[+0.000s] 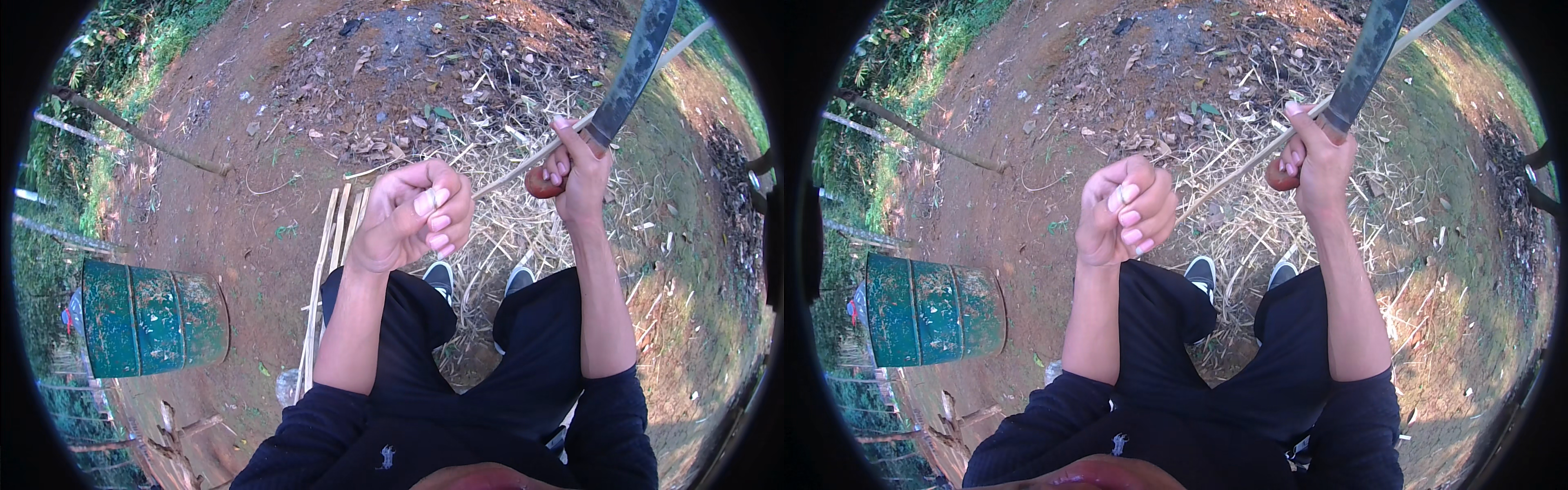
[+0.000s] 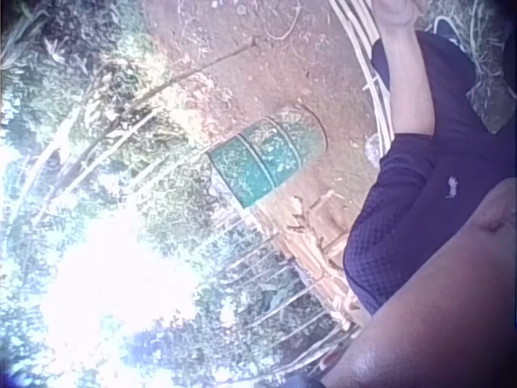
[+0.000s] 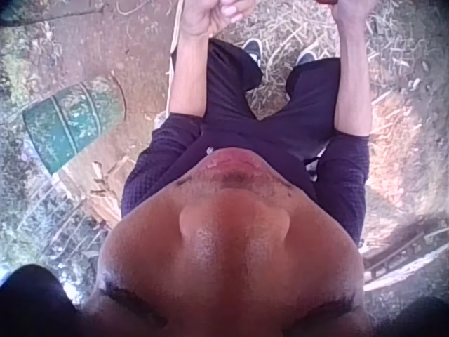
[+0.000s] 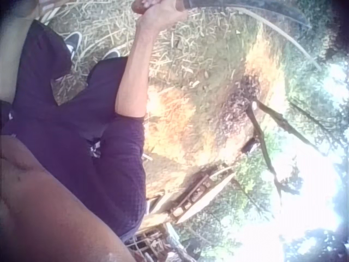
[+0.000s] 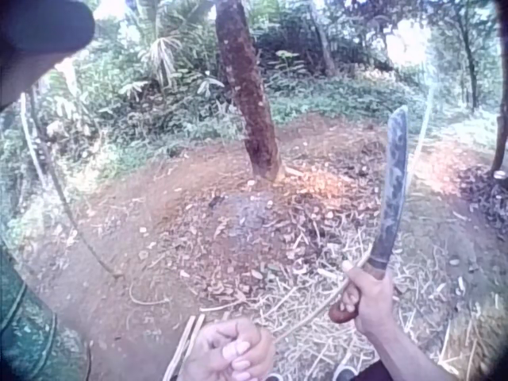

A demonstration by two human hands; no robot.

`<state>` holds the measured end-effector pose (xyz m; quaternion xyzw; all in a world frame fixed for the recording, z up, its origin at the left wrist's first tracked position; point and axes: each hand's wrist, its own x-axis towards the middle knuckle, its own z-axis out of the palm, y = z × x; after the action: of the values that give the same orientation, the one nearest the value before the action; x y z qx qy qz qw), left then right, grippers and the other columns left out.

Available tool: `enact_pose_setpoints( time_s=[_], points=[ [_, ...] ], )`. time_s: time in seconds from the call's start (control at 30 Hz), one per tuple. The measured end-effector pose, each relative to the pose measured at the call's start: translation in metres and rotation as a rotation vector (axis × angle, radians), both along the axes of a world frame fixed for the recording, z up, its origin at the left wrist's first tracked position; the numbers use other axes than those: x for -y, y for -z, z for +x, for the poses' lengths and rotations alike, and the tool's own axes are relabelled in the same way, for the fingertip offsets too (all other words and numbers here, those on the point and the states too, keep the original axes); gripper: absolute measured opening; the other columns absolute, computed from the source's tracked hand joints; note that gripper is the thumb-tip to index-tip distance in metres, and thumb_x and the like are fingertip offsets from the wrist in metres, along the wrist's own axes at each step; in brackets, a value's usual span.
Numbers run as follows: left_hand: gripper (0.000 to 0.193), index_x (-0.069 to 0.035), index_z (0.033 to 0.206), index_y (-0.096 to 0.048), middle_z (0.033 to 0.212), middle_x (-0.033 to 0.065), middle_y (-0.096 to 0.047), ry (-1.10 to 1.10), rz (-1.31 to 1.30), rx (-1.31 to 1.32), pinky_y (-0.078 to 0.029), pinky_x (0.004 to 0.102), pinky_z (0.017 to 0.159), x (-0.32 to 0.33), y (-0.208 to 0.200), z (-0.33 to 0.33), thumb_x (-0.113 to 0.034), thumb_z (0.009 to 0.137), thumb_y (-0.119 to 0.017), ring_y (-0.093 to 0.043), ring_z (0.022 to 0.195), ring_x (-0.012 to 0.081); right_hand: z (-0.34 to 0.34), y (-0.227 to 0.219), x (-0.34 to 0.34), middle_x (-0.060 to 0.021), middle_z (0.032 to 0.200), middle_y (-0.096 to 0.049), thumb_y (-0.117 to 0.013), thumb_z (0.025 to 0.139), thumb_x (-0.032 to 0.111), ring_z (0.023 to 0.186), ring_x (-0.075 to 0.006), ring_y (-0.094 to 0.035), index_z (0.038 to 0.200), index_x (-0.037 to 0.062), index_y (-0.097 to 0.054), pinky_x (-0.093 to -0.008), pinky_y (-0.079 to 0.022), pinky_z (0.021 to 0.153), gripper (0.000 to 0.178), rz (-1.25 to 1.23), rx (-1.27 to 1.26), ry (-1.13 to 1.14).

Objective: The person whittles a thin piece of bamboo using a large blade, repeatedly scraping and peeling away small shavings from the surface.

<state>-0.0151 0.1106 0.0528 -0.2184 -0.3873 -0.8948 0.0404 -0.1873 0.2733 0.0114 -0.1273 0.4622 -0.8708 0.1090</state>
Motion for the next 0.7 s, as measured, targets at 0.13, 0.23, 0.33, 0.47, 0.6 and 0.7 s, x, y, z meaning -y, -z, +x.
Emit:
enact_pose_setpoints(
  time_s=[0.13, 0.23, 0.33, 0.47, 0.6, 0.7],
  points=[
    [0.020, -0.007, 0.091, -0.046, 0.077, -0.0021, -0.048, -0.054, -0.022, -0.002, -0.043, 0.0200, 0.050, -0.004, -0.003, 0.001, -0.018, 0.100, -0.060, -0.049, 0.061, 0.0044, 0.002, 0.002, 0.002, 0.0013, 0.052, -0.044, -0.072, 0.090, 0.011, 0.039, -0.0091, -0.040, 0.097, 0.0027, -0.059, -0.0276, -0.031, 0.040, 0.018, 0.003, -0.009, -0.010],
    [0.019, -0.005, 0.094, -0.047, 0.079, 0.0007, -0.049, -0.042, -0.030, -0.055, -0.043, 0.0220, 0.054, -0.001, 0.000, -0.001, -0.018, 0.100, -0.059, -0.050, 0.063, 0.0066, 0.001, 0.003, 0.002, 0.0015, 0.052, -0.044, -0.072, 0.090, 0.011, 0.039, -0.0091, -0.040, 0.097, 0.0030, -0.059, -0.0275, -0.031, 0.040, 0.017, -0.001, -0.022, -0.021],
    [0.015, -0.001, 0.099, -0.049, 0.084, 0.0063, -0.051, 0.001, -0.005, -0.121, -0.045, 0.0259, 0.060, 0.005, 0.008, -0.002, -0.014, 0.101, -0.056, -0.052, 0.069, 0.0119, 0.003, 0.002, 0.002, 0.0016, 0.052, -0.044, -0.072, 0.090, 0.011, 0.039, -0.0093, -0.040, 0.097, 0.0027, -0.059, -0.0274, -0.032, 0.040, 0.017, -0.001, -0.021, -0.029],
    [0.013, -0.001, 0.096, -0.050, 0.090, 0.0080, -0.052, -0.145, -0.045, -0.068, -0.048, 0.0294, 0.069, 0.005, 0.008, -0.007, -0.013, 0.099, -0.054, -0.057, 0.080, 0.0168, 0.001, 0.004, 0.001, 0.0013, 0.053, -0.045, -0.072, 0.090, 0.011, 0.039, -0.0095, -0.040, 0.097, 0.0023, -0.059, -0.0274, -0.033, 0.040, 0.017, -0.009, -0.005, -0.026],
    [0.023, -0.006, 0.085, -0.049, 0.094, 0.0078, -0.049, -0.460, -0.399, -0.040, -0.043, 0.0373, 0.089, 0.022, 0.015, -0.013, -0.026, 0.097, -0.051, -0.053, 0.096, 0.0223, 0.005, 0.000, 0.004, 0.0011, 0.053, -0.045, -0.071, 0.090, 0.009, 0.039, -0.0095, -0.040, 0.096, 0.0031, -0.058, -0.0276, -0.034, 0.040, 0.016, -0.048, 0.023, -0.030],
    [0.030, -0.003, 0.093, -0.056, 0.107, 0.0095, -0.056, -0.568, -0.779, -0.011, -0.039, 0.0385, 0.097, 0.029, 0.025, -0.022, -0.032, 0.097, -0.051, -0.053, 0.110, 0.0235, 0.000, 0.003, 0.002, 0.0020, 0.052, -0.041, -0.068, 0.092, 0.014, 0.040, -0.0103, -0.040, 0.096, 0.0014, -0.060, -0.0285, -0.036, 0.042, 0.016, -0.029, 0.034, 0.003]
  ],
)
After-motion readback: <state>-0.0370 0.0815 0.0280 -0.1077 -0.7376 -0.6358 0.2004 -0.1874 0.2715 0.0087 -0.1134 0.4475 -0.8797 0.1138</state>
